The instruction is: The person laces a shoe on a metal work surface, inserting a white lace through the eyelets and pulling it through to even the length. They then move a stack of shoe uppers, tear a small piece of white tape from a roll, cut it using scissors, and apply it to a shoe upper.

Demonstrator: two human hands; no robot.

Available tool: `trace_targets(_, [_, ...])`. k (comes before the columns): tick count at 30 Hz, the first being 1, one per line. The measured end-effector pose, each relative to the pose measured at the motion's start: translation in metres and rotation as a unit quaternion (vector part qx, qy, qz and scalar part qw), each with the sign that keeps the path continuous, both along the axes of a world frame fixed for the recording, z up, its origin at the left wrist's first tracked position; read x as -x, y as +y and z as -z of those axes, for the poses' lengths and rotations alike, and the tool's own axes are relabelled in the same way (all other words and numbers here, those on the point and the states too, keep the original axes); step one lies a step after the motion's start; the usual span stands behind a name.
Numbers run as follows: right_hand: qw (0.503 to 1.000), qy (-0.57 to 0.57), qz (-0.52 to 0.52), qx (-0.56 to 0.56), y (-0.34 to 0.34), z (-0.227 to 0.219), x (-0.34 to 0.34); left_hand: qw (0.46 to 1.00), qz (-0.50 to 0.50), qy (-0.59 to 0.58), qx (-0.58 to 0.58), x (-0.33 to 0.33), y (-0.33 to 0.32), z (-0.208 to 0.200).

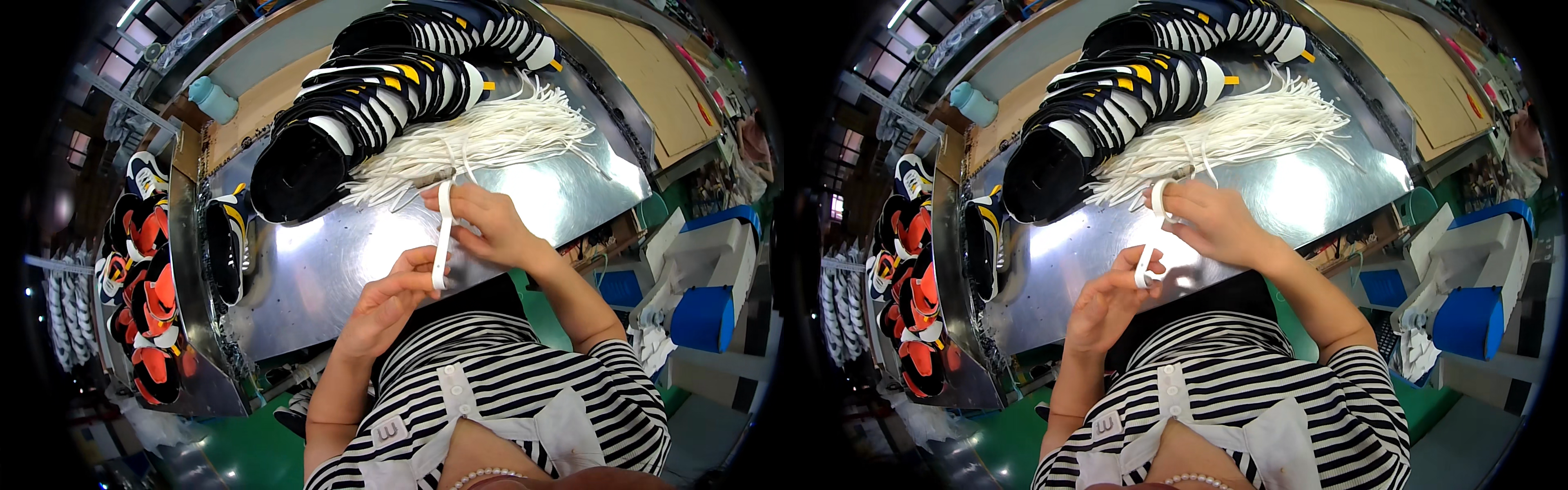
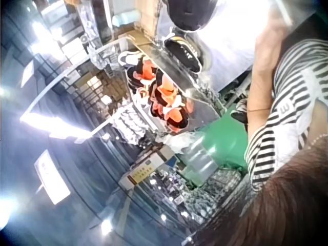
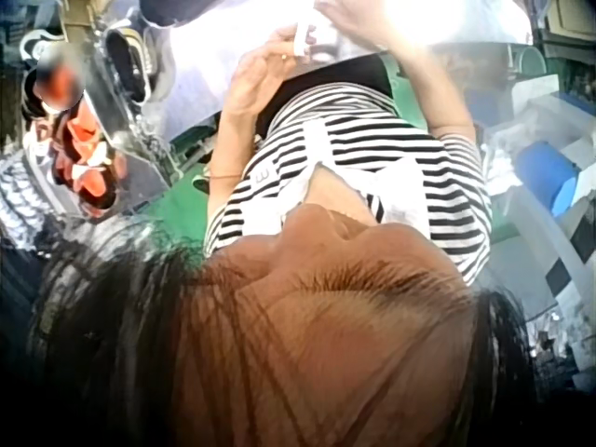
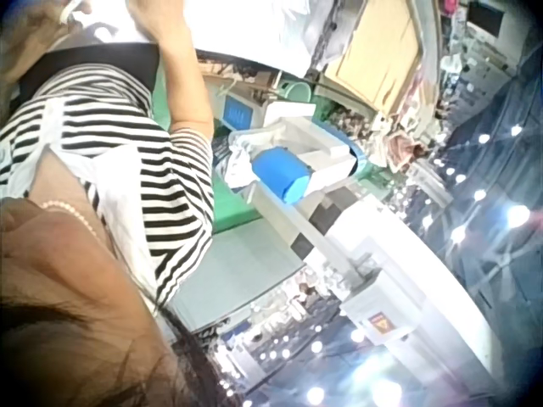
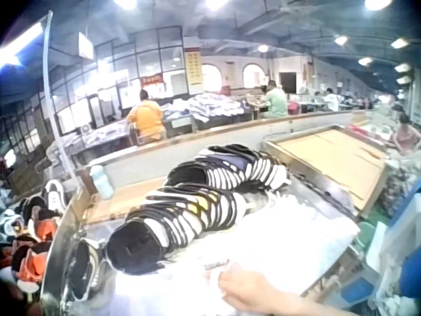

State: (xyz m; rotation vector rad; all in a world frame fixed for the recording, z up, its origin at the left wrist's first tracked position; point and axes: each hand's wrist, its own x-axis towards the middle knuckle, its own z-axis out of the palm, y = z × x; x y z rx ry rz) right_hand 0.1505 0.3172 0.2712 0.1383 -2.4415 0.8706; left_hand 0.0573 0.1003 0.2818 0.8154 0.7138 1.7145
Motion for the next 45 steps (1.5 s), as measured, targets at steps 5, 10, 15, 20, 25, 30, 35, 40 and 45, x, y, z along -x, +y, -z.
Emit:
trace_targets(5, [0.995, -0.038, -0.021, 0.092, -0.016, 0.021, -0.011, 0.999, -0.052, 0.003, -0.016, 0.012, 0.004, 0.009])
trace_targets(10, [0.958, -0.122, -0.079, 0.249, -0.040, 0.014, -0.025, 0.996, -0.083, 0.016, -0.006, 0.026, 0.010, 0.010])
trace_targets(15, [0.910, -0.201, -0.133, 0.336, -0.054, 0.009, -0.033, 0.985, -0.155, 0.066, 0.031, 0.026, 0.015, 0.010])
trace_targets(20, [0.850, -0.233, -0.179, 0.436, -0.059, -0.010, -0.040, 0.967, -0.185, 0.175, 0.025, 0.033, 0.013, 0.011])
trace_targets(25, [0.791, -0.257, -0.207, 0.515, -0.060, -0.017, -0.047, 0.941, -0.211, 0.260, 0.046, 0.035, 0.010, 0.017])
trace_targets(30, [0.757, -0.285, -0.236, 0.539, -0.056, -0.028, -0.052, 0.921, -0.226, 0.314, 0.052, 0.033, 0.011, 0.020])
trace_targets(35, [0.728, -0.259, -0.285, 0.567, -0.048, -0.035, -0.052, 0.877, -0.228, 0.416, 0.077, 0.032, 0.011, 0.022])
trace_targets(40, [0.739, -0.230, -0.287, 0.564, -0.035, -0.049, -0.041, 0.868, -0.211, 0.443, 0.076, 0.023, 0.009, 0.030])
trace_targets(45, [0.809, -0.196, -0.241, 0.499, -0.017, -0.033, -0.027, 0.914, -0.170, 0.356, 0.090, 0.014, 0.008, 0.036])
